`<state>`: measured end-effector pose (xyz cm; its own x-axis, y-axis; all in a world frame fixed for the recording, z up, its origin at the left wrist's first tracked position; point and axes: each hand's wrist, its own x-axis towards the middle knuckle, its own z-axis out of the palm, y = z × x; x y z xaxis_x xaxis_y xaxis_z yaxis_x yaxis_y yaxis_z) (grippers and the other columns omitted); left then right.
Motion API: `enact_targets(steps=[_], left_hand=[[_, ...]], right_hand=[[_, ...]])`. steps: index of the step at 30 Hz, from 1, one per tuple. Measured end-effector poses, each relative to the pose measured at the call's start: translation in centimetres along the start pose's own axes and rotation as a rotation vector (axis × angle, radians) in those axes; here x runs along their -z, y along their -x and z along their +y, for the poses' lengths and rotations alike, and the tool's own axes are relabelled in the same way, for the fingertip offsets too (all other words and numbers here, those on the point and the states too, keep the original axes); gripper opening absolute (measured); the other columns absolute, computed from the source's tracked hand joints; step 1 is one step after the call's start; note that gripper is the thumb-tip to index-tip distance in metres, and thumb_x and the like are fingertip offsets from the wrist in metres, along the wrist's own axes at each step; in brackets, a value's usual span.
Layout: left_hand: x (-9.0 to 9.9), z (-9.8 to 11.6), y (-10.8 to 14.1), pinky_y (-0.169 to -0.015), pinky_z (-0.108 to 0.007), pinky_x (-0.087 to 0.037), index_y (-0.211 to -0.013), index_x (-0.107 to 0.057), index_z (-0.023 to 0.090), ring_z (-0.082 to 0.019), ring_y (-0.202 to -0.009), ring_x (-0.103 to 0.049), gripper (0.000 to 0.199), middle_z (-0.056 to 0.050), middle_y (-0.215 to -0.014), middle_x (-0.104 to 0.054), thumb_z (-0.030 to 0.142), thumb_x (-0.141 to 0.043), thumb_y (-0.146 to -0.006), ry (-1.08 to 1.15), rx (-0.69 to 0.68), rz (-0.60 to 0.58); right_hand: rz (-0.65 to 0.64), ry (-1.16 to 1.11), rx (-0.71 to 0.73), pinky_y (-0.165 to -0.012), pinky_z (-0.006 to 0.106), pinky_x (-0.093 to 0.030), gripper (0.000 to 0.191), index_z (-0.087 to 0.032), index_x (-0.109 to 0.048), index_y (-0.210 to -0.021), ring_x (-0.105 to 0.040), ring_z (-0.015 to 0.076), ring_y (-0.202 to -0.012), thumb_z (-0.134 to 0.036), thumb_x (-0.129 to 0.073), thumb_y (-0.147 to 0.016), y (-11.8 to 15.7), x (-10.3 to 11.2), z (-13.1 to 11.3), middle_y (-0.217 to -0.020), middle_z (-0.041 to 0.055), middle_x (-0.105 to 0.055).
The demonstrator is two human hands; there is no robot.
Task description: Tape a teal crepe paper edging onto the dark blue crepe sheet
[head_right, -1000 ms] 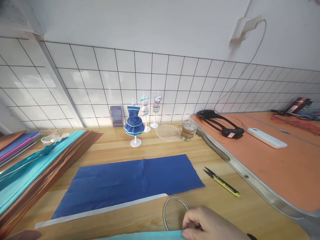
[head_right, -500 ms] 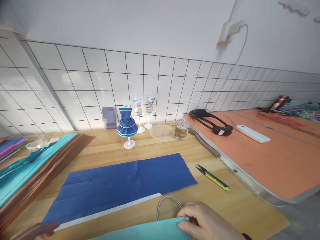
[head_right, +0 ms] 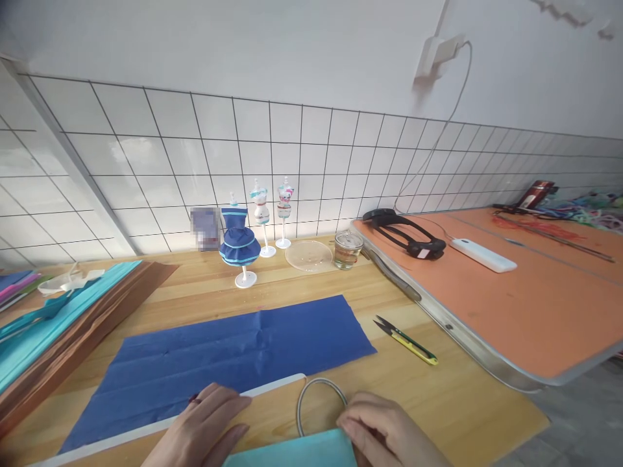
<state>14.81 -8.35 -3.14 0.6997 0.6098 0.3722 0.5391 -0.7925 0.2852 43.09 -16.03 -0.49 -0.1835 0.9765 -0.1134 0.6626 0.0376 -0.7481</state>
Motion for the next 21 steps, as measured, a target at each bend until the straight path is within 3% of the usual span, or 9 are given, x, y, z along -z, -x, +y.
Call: enact_targets(steps=[3,7,13,21], left_hand=[[-0.7,0.6,-1.9,-0.073,-0.03,-0.051,-0.115,-0.052,0.021,-0.02,-0.084,-0.059,0.029,-0.004,-0.091,-0.065,0.018,-0.045,-0.087,-0.044,0.054,-0.068],[-1.9,1.0,-4.5,-0.073,-0.033,-0.051,-0.122,-0.049,0.018,-0.02,-0.083,-0.06,0.041,-0.007,-0.091,-0.065,0.008,-0.037,-0.084,0.025,0.139,-0.184],[-3.2,0.9,-7.6,-0.08,-0.031,-0.047,-0.127,-0.045,0.019,-0.017,-0.084,-0.057,0.05,-0.004,-0.092,-0.064,0.003,-0.031,-0.081,0.249,0.251,-0.296],[-5.1,0.7,-8.5,-0.09,-0.031,-0.042,-0.129,-0.042,0.022,-0.015,-0.096,-0.054,0.05,0.0,-0.098,-0.067,0.005,-0.035,-0.082,0.467,0.257,-0.241]], right_hand=[[0.047,0.051,0.088,-0.082,0.022,-0.048,0.025,-0.025,-0.064,-0.095,-0.061,0.0164,-0.093,-0.022,-0.039,-0.091,0.3,0.1,1.3,-0.099,0.0036,-0.064],[0.035,0.165,0.147,-0.09,0.022,-0.045,0.039,-0.027,-0.061,-0.109,-0.058,0.0157,-0.106,-0.007,-0.04,-0.082,0.5,0.3,2.4,-0.117,0.0026,-0.06],[-0.06,0.339,0.223,-0.085,0.024,-0.048,0.035,-0.024,-0.061,-0.105,-0.06,0.016,-0.095,-0.006,-0.047,-0.078,-0.1,0.2,1.1,-0.104,0.0031,-0.065],[-0.089,0.547,0.25,-0.082,0.026,-0.048,0.042,-0.023,-0.059,-0.108,-0.061,0.0169,-0.089,-0.001,-0.047,-0.074,-0.3,-0.2,0.9,-0.096,0.0019,-0.066]])
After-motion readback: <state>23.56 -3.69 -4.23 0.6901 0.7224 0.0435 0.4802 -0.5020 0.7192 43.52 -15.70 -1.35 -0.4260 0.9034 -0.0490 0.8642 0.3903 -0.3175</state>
